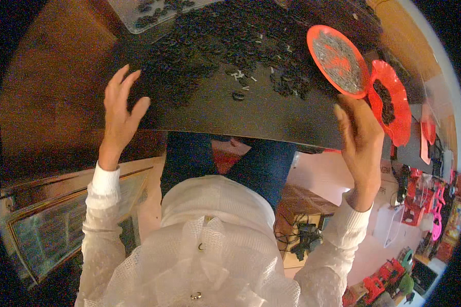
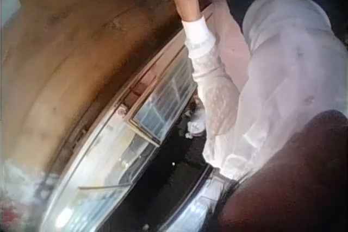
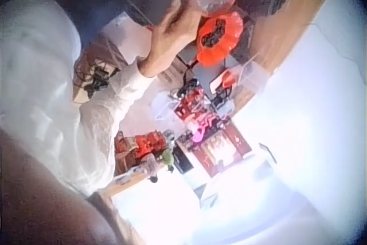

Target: The person assembles small black plastic buckle parts by hand.

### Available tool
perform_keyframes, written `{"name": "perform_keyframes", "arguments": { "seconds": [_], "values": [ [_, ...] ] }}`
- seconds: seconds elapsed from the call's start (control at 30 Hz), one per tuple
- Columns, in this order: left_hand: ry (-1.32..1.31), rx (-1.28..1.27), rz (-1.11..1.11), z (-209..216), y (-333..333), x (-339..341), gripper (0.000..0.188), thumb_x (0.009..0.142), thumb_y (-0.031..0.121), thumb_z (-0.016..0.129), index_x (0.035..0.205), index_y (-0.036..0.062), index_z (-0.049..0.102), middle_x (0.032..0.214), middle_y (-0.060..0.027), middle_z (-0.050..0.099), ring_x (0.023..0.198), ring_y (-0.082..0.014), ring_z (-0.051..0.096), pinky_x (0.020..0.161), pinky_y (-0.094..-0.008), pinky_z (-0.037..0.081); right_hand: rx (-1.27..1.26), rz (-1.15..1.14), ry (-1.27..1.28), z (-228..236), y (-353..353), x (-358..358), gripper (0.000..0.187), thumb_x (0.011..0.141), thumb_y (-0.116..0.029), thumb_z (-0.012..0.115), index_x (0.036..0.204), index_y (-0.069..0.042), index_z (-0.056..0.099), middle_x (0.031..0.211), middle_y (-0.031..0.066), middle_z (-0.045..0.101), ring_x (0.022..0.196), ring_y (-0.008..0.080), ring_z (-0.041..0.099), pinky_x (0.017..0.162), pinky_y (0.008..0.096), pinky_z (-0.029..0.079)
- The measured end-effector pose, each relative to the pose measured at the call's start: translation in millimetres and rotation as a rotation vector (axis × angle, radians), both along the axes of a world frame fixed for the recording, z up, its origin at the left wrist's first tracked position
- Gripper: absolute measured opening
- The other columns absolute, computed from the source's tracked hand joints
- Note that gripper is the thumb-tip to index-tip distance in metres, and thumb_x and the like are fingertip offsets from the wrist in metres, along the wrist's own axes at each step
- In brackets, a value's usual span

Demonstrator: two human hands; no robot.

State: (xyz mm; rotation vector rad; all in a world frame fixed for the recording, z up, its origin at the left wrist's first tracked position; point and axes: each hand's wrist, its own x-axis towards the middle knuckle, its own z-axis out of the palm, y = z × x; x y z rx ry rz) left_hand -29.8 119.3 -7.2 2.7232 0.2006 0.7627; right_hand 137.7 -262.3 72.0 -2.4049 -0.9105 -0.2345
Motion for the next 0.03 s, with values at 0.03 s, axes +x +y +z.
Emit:
{"name": "perform_keyframes", "arguments": {
  "seconds": [0.03],
  "values": [
    [0.073, 0.086, 0.056, -3.4, 2.8, 3.1, 0.060, 0.081, 0.034, 0.067, 0.131, 0.0089, 0.047, 0.140, -0.0136, 0.038, 0.129, -0.0332, 0.035, 0.104, -0.0431, 0.029, 0.018, 0.027, 0.000, -7.3, -1.7, -0.2, 0.021, 0.091, -0.008, 0.058, 0.109, 0.002, 0.060, 0.096, 0.0148, 0.064, 0.087, 0.0185, 0.061, 0.080, 0.0298, 0.048]
  ]
}}
